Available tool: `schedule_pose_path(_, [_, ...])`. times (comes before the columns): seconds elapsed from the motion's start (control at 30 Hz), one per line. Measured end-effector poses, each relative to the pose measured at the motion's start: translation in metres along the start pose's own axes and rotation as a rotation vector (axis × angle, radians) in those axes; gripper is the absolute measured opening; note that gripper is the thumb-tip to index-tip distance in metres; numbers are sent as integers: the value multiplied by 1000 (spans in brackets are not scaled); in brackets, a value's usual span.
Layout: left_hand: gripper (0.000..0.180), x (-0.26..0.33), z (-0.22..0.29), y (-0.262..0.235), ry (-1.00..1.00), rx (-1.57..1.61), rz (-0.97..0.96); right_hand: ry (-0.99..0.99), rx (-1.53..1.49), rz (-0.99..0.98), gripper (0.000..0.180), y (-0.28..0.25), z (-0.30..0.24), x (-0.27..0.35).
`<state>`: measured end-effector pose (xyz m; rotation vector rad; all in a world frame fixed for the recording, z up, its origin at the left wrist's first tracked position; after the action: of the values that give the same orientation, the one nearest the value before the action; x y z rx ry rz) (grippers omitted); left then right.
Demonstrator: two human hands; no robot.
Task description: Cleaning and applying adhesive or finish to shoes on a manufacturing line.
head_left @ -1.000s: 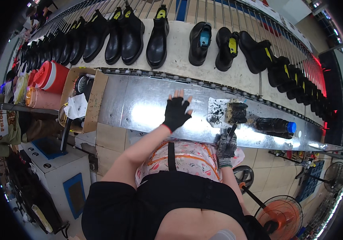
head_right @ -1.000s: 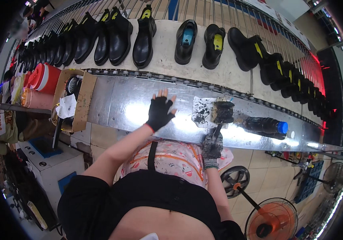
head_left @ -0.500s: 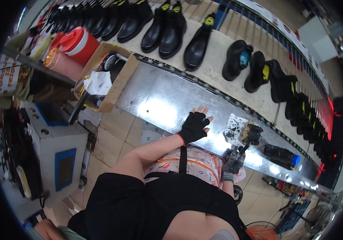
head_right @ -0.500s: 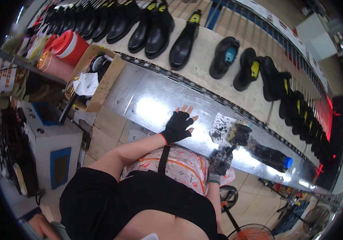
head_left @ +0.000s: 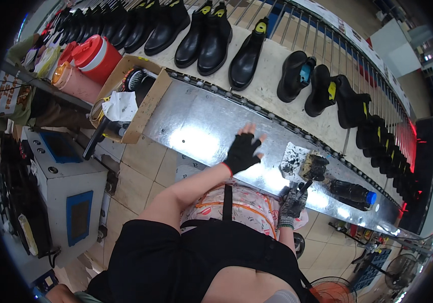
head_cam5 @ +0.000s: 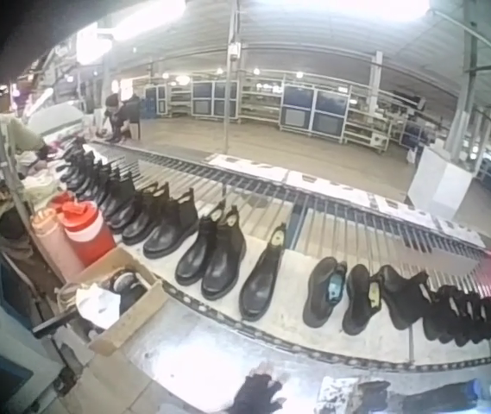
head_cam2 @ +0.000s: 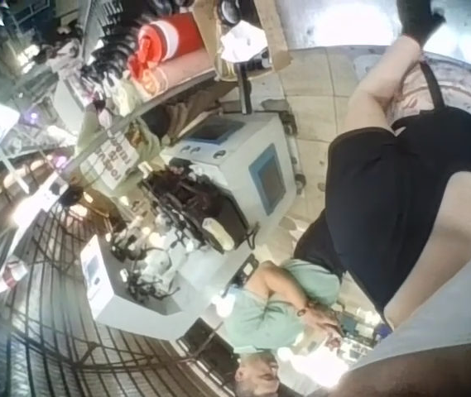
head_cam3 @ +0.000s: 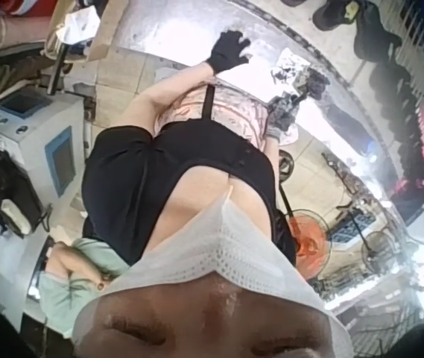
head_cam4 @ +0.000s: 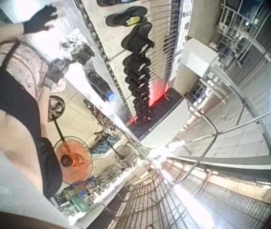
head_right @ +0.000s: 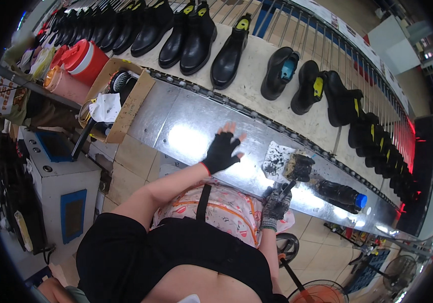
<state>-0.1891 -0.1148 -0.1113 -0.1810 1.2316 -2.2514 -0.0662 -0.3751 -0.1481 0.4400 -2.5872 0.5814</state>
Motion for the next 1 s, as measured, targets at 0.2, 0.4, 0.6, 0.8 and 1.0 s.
schedule_pose_path(0.2, [93,-98,-80,-34,-145,-70,312,-2,9,3,27,0,7,-6])
schedule_pose_path(0.4, [107,-193,-155,-58,-527,-34,297,-223,-59,-20,23,-6,20,-9])
schedule_pose_path(0.6, [67,-232,-137,-96,-592,-134,219,-283,-53,-95,35,-7,24,-7])
schedule_pose_path(0.8, [73,-226,-138,-105,-711,-135,250,-232,-249,-56,35,12,14,-10])
schedule_pose_path(1.0, [103,-182,-149,-105,-877,275,183,-279,-107,-137,39,16,27,-29])
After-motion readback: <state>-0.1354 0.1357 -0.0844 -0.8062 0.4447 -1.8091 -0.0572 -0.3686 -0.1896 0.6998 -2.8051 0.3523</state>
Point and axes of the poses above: each hand's wrist, its own x-axis away from the middle knuckle, its own y-axis out of the palm, z = x × y, the point moved 8 cm from there along -x, towards the middle knuckle, and after that the axes turned 9 degrees about x, right-handed, at the moved point
